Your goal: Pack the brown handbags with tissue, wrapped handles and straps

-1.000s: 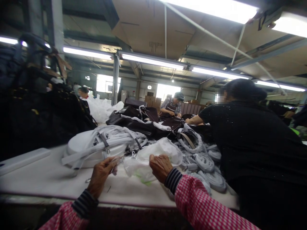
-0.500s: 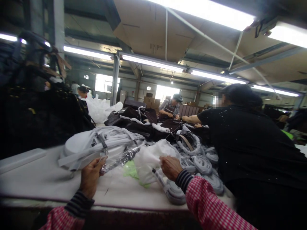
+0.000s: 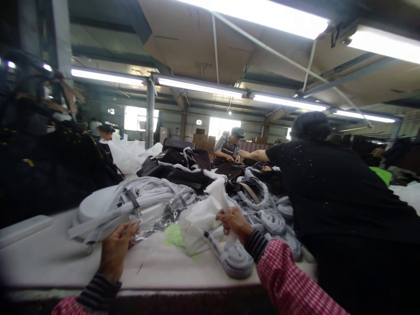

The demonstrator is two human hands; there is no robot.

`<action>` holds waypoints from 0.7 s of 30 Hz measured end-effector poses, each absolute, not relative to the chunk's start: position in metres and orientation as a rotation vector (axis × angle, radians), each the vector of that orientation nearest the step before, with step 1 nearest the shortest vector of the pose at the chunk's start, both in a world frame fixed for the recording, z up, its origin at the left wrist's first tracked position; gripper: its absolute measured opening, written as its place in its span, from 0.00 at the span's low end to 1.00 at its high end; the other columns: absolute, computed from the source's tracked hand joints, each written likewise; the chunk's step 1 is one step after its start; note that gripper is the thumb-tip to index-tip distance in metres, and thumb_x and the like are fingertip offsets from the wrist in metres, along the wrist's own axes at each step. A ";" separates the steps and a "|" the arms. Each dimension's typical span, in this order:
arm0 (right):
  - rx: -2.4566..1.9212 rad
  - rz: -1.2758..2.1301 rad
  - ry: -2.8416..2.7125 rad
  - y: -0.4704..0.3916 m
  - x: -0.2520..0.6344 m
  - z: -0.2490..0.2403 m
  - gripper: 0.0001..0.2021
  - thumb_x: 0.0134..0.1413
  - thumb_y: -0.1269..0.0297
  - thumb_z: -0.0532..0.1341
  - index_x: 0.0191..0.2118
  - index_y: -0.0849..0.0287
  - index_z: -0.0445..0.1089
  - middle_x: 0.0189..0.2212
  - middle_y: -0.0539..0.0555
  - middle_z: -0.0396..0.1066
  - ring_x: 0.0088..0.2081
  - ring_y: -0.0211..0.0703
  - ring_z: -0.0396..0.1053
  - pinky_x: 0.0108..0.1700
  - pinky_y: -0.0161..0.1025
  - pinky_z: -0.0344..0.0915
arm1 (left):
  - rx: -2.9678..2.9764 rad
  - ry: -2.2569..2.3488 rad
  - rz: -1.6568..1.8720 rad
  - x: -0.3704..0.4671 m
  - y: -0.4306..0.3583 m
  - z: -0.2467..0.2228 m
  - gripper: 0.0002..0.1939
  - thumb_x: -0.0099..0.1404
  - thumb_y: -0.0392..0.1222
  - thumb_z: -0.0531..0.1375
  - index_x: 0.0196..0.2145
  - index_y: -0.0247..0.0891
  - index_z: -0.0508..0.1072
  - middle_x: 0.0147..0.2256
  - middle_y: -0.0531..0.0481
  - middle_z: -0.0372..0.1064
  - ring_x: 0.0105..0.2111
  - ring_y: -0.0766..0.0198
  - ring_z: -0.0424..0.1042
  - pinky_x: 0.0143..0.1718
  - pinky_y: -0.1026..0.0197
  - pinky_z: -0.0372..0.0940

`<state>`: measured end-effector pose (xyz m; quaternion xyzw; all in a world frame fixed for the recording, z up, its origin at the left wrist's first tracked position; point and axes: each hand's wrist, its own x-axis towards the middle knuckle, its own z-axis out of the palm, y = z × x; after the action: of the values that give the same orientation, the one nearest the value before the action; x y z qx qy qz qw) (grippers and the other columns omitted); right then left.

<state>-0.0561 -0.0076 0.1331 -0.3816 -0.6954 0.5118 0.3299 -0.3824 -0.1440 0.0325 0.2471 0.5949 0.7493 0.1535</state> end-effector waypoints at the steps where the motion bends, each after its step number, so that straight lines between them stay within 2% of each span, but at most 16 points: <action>1: -0.959 1.387 -1.753 -0.009 -0.062 0.134 0.14 0.42 0.55 0.66 0.29 0.58 0.64 0.15 0.39 0.50 0.18 0.31 0.49 0.21 0.32 0.54 | 0.716 1.706 2.143 -0.382 -0.144 0.033 0.30 0.48 0.60 0.70 0.41 0.34 0.80 0.31 0.50 0.74 0.32 0.59 0.71 0.31 0.63 0.67; 5: -0.799 1.491 -1.536 -0.014 -0.083 0.140 0.18 0.38 0.54 0.71 0.29 0.59 0.66 0.15 0.39 0.49 0.18 0.29 0.48 0.21 0.32 0.54 | 0.747 1.709 2.108 -0.383 -0.143 0.035 0.33 0.46 0.62 0.71 0.41 0.33 0.80 0.31 0.47 0.76 0.33 0.56 0.74 0.28 0.62 0.68; 11: -0.505 1.361 -1.246 -0.015 -0.090 0.160 0.20 0.46 0.48 0.72 0.30 0.59 0.69 0.15 0.40 0.52 0.19 0.31 0.57 0.26 0.33 0.60 | 0.858 1.708 2.038 -0.390 -0.144 0.053 0.32 0.48 0.63 0.70 0.43 0.34 0.79 0.36 0.45 0.78 0.38 0.52 0.76 0.30 0.61 0.71; 16: -0.338 1.418 -0.955 -0.024 -0.094 0.170 0.22 0.39 0.48 0.78 0.28 0.58 0.70 0.16 0.42 0.56 0.21 0.33 0.61 0.29 0.34 0.65 | 0.916 1.753 2.010 -0.387 -0.141 0.059 0.32 0.48 0.63 0.70 0.41 0.34 0.79 0.36 0.44 0.79 0.37 0.50 0.77 0.29 0.59 0.72; 21: -0.299 1.519 -0.884 -0.031 -0.108 0.155 0.23 0.37 0.48 0.79 0.26 0.59 0.70 0.16 0.42 0.57 0.21 0.32 0.61 0.28 0.32 0.65 | 0.970 1.822 1.940 -0.377 -0.141 0.060 0.33 0.46 0.64 0.69 0.40 0.33 0.80 0.35 0.44 0.78 0.35 0.52 0.74 0.29 0.59 0.70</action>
<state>-0.1076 -0.0311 0.1549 -0.1306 -0.3856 0.6629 0.6283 -0.3769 -0.1406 0.0602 0.3384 0.6356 0.6766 0.1539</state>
